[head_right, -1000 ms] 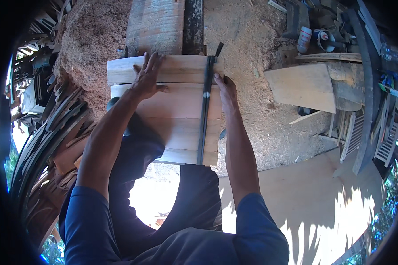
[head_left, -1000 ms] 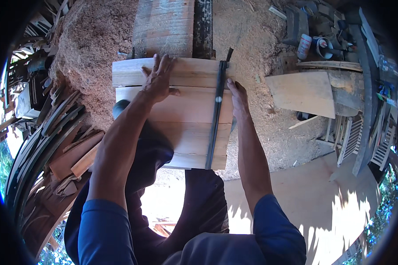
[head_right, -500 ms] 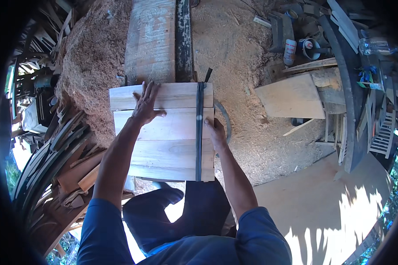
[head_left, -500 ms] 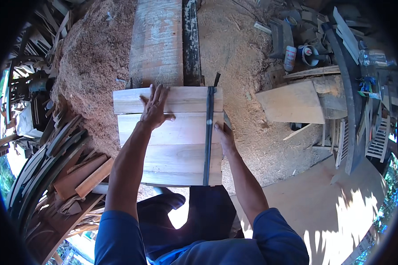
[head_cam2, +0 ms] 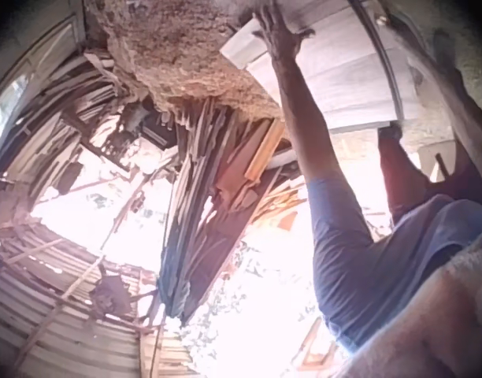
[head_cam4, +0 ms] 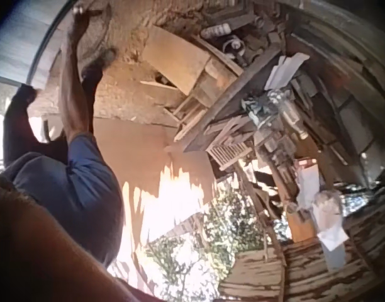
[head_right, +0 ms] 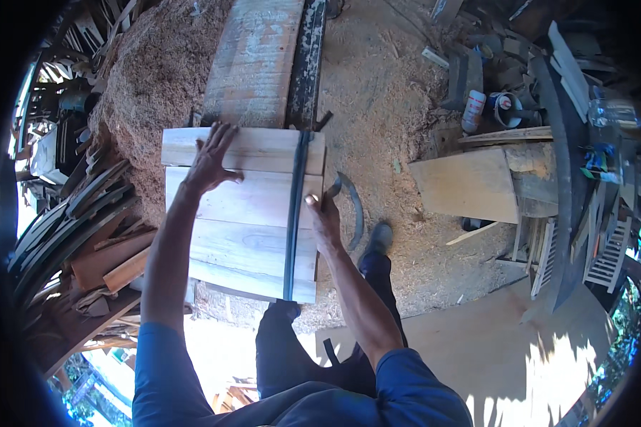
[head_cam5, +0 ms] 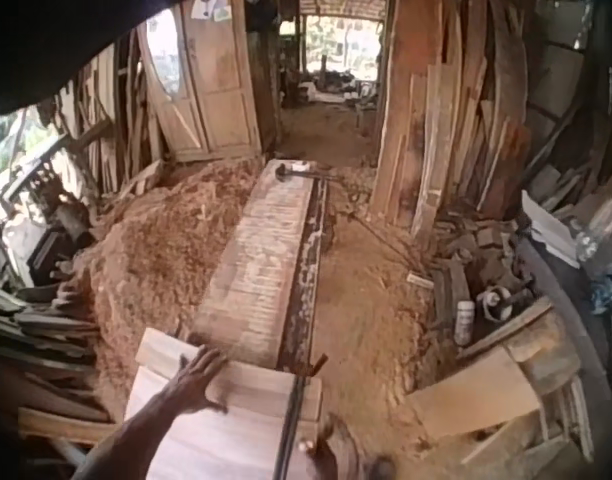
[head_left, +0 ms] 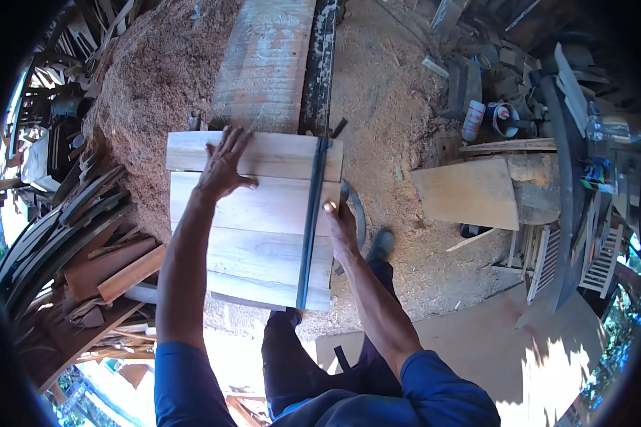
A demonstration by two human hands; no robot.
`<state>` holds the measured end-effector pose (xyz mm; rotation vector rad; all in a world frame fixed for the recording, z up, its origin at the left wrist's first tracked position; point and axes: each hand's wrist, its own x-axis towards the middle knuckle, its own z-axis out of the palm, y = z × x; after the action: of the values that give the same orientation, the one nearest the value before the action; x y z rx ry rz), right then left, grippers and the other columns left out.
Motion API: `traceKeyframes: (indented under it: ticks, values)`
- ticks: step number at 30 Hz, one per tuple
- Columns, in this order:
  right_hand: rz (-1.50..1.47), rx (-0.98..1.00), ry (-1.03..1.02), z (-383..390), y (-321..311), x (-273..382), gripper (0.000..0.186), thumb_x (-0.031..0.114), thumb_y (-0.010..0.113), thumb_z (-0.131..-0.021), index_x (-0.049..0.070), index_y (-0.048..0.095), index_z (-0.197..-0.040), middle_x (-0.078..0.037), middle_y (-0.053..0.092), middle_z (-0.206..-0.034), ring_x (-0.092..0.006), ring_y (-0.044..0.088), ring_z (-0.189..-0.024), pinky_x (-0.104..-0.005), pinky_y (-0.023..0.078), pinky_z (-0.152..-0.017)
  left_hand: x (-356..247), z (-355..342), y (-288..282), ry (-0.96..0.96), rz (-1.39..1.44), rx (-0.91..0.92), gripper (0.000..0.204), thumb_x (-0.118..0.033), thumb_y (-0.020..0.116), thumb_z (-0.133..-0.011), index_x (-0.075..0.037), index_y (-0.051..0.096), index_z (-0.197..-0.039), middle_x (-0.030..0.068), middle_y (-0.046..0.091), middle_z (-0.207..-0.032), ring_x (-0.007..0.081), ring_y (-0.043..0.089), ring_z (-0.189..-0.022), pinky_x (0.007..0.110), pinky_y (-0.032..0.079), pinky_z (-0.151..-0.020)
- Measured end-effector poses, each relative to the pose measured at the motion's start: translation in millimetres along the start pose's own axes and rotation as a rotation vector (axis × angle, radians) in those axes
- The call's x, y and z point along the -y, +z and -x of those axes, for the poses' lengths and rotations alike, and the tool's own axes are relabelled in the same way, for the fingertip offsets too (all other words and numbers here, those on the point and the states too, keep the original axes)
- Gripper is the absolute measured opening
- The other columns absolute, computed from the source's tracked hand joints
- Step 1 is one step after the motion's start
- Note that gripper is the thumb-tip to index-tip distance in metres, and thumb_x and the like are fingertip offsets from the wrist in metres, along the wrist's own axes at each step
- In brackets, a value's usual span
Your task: The person aligns wood panels on a workbench and secures them using a strap and wedge before inspecting the assembly.
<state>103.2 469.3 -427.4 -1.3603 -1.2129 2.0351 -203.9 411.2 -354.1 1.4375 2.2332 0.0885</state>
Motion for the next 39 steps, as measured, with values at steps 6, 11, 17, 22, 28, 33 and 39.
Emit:
traceKeyframes:
  ticks: [6, 11, 17, 22, 28, 33, 39]
  values:
    - [0.422, -0.033, -0.184, -8, 18, -29, 0.066, 0.06, 0.056, -0.093, -0.002, 0.051, -0.114, -0.014, 0.055, -0.099, -0.0248, 0.052, -0.091, -0.0407, 0.041, -0.082, 22, 0, -5, -0.015, 0.024, -0.006, 0.128, -0.035, 0.093, -0.05, -0.018, 0.023, -0.156, 0.0104, 0.021, -0.162, 0.0308, 0.009, -0.152, 0.071, 0.014, -0.113]
    - [0.562, 0.324, 0.018, -15, -31, 20, 0.064, 0.054, 0.045, -0.099, -0.004, 0.051, -0.126, -0.019, 0.058, -0.111, -0.0299, 0.055, -0.105, -0.0425, 0.041, -0.092, -2, -4, -24, -0.197, -0.058, 0.096, 0.129, -0.031, 0.093, -0.046, -0.024, 0.023, -0.155, 0.0066, 0.021, -0.162, 0.0265, 0.01, -0.152, 0.069, 0.016, -0.115]
    - [0.306, 0.033, -0.007, -33, -78, 149, 0.052, 0.026, 0.058, -0.098, -0.008, 0.049, -0.136, -0.023, 0.052, -0.137, -0.0289, 0.052, -0.123, -0.0386, 0.045, -0.101, -5, 5, -21, -0.306, -0.096, 0.124, 0.126, -0.035, 0.093, -0.048, -0.029, 0.024, -0.154, 0.0002, 0.02, -0.163, 0.0224, 0.01, -0.152, 0.068, 0.019, -0.116]
    - [0.395, 0.053, -0.37, -84, -27, 269, 0.046, 0.02, 0.057, -0.099, -0.005, 0.05, -0.136, -0.02, 0.061, -0.12, -0.0242, 0.063, -0.098, -0.0326, 0.053, -0.081, 5, -14, -10, -0.315, -0.085, 0.155, 0.128, -0.039, 0.092, -0.046, -0.035, 0.023, -0.154, -0.0029, 0.02, -0.163, 0.0196, 0.008, -0.152, 0.068, 0.016, -0.117]
    - [0.638, 0.447, -0.59, -150, 117, 318, 0.039, 0.016, 0.057, -0.097, -0.006, 0.054, -0.13, -0.02, 0.06, -0.121, -0.0281, 0.065, -0.099, -0.0361, 0.053, -0.083, 2, -8, -7, -0.291, -0.059, 0.161, 0.13, -0.04, 0.092, -0.043, -0.039, 0.024, -0.153, -0.0031, 0.023, -0.161, 0.0193, 0.009, -0.152, 0.067, 0.012, -0.118]
    - [0.996, 0.746, -0.853, -200, 224, 302, 0.039, 0.015, 0.063, -0.09, -0.006, 0.059, -0.123, -0.021, 0.063, -0.112, -0.0353, 0.065, -0.097, -0.0408, 0.052, -0.08, 1, -7, -10, -0.319, 0.017, 0.162, 0.127, -0.035, 0.092, -0.045, -0.04, 0.024, -0.153, -0.0081, 0.018, -0.163, 0.0169, 0.003, -0.152, 0.066, 0.008, -0.119]
    - [0.972, 0.89, -0.921, -179, 377, 380, 0.032, 0.013, 0.058, -0.09, -0.006, 0.064, -0.115, -0.021, 0.067, -0.108, -0.0346, 0.067, -0.097, -0.0391, 0.052, -0.081, 10, 1, -2, -0.325, 0.066, 0.134, 0.12, -0.039, 0.09, -0.051, -0.043, 0.024, -0.152, -0.0085, 0.012, -0.164, 0.0156, 0.003, -0.152, 0.06, 0.002, -0.122]
